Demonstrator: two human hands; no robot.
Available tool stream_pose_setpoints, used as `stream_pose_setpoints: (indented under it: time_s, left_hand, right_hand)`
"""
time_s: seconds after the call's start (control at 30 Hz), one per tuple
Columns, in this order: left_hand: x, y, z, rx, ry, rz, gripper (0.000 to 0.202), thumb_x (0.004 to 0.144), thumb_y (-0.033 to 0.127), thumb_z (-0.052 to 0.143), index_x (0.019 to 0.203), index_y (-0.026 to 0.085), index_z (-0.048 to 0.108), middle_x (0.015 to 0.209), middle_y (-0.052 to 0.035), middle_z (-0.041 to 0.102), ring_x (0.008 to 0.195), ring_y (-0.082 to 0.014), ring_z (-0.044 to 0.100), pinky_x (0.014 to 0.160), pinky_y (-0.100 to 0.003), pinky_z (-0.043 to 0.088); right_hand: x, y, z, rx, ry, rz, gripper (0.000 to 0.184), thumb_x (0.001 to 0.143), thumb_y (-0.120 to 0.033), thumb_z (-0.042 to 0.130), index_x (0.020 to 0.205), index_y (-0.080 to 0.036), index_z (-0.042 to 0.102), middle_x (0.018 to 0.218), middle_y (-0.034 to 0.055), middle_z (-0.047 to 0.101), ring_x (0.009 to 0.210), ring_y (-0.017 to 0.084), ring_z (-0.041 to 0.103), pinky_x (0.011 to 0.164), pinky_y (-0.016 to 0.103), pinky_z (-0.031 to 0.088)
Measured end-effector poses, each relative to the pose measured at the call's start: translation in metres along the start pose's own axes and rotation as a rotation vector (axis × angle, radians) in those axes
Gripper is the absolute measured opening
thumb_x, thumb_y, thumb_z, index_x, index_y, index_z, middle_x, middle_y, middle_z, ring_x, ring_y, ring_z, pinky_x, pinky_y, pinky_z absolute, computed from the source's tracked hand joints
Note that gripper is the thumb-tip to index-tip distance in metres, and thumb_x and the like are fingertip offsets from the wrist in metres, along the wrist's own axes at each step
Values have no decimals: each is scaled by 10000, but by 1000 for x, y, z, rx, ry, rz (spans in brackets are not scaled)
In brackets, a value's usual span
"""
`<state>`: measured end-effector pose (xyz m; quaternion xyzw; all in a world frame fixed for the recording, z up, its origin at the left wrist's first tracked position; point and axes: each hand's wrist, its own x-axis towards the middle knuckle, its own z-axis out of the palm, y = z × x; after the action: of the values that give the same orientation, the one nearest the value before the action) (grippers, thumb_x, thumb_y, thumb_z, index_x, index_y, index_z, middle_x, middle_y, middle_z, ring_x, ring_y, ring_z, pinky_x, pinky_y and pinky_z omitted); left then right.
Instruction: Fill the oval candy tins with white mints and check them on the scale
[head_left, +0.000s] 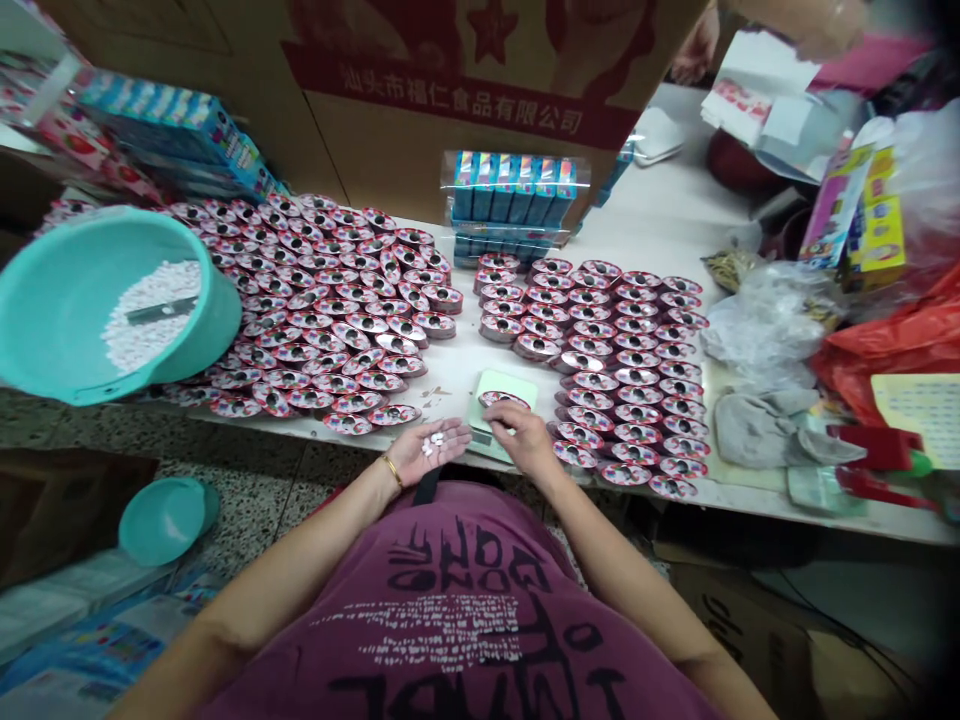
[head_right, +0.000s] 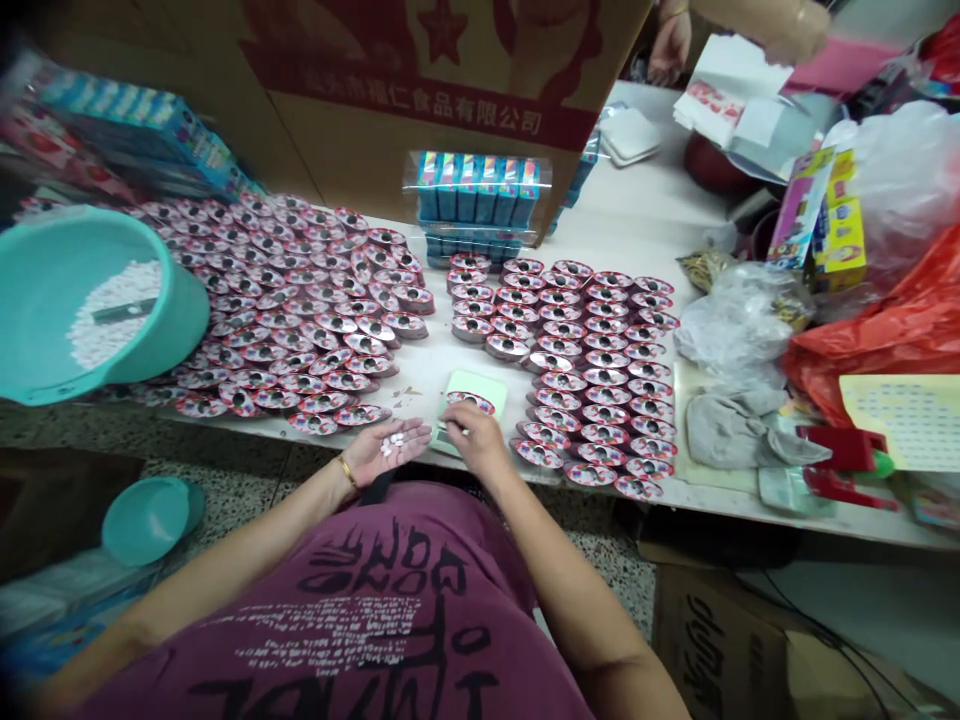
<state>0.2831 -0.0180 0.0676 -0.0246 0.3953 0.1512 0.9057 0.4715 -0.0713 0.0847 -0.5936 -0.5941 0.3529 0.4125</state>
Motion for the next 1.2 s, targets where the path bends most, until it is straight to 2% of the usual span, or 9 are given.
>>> stream_pose_setpoints:
  time_s: [0.13,0.23,0.33,0.47,0.63,0.73,0.83,1.0,1.2]
  left_hand:
    - [4,3,0,0,-21,25,243,770,147,444,936,28,576,937,-180,624,932,-235,571,791,-331,457]
    - [3,2,-9,-20,-9,34,238,768,145,448,928,33,583,938,-176,626,927,-232,573,784,-327,463]
    - [-2,0,-18,-48,30,41,229,766,140,450,921,42,588,902,-162,637,874,-209,595,733,-289,481]
    - [-5,-1,-19,-63,69,33,232,770,135,440,918,33,587,849,-159,643,812,-191,610,683,-259,488]
    - [2,2,-2,-44,3,42,258,791,185,423,925,30,579,872,-181,628,831,-207,601,684,-286,480]
    - [2,8,3,-23,10,56,230,792,211,436,858,52,588,778,-144,629,698,-166,605,531,-222,461]
    - [-5,14,-3,-12,48,98,150,770,160,466,771,65,581,651,-84,591,525,-94,541,382,-148,358]
    - [-27,21,-32,-61,91,157,144,761,114,447,837,83,566,638,-58,549,496,-66,488,345,-125,314]
    - [-49,22,-62,-109,136,202,188,750,90,430,903,87,541,655,-54,535,497,-58,470,357,-128,330]
  right_hand:
    - [8,25,-21,-15,79,173,141,720,-196,502,797,-173,617,817,45,613,775,135,562,741,295,442]
    - [10,37,-27,-14,106,237,168,707,-251,532,821,-168,623,835,50,620,787,143,562,761,306,435]
    - [7,41,-32,53,220,305,218,694,-299,551,851,-165,620,849,50,620,776,146,563,739,307,444]
    - [8,25,-25,230,247,366,248,671,-322,581,859,-163,614,833,42,630,726,135,570,708,298,458]
    - [23,-19,-2,339,0,236,241,694,-338,570,877,-187,615,870,27,624,729,121,569,676,270,470]
    - [28,-25,-7,152,6,114,224,742,-329,523,901,-197,610,965,44,598,873,141,550,757,289,450]
    - [22,-5,-25,-155,99,94,259,748,-335,518,949,-186,587,1020,78,565,975,176,503,830,336,410]
    - [3,39,-36,-471,-39,117,543,663,-380,606,1138,-164,456,1141,123,486,1074,237,424,904,414,333]
    - [1,52,-22,-570,-157,148,642,629,-342,628,1197,-199,367,1169,121,445,1066,260,425,845,435,361]
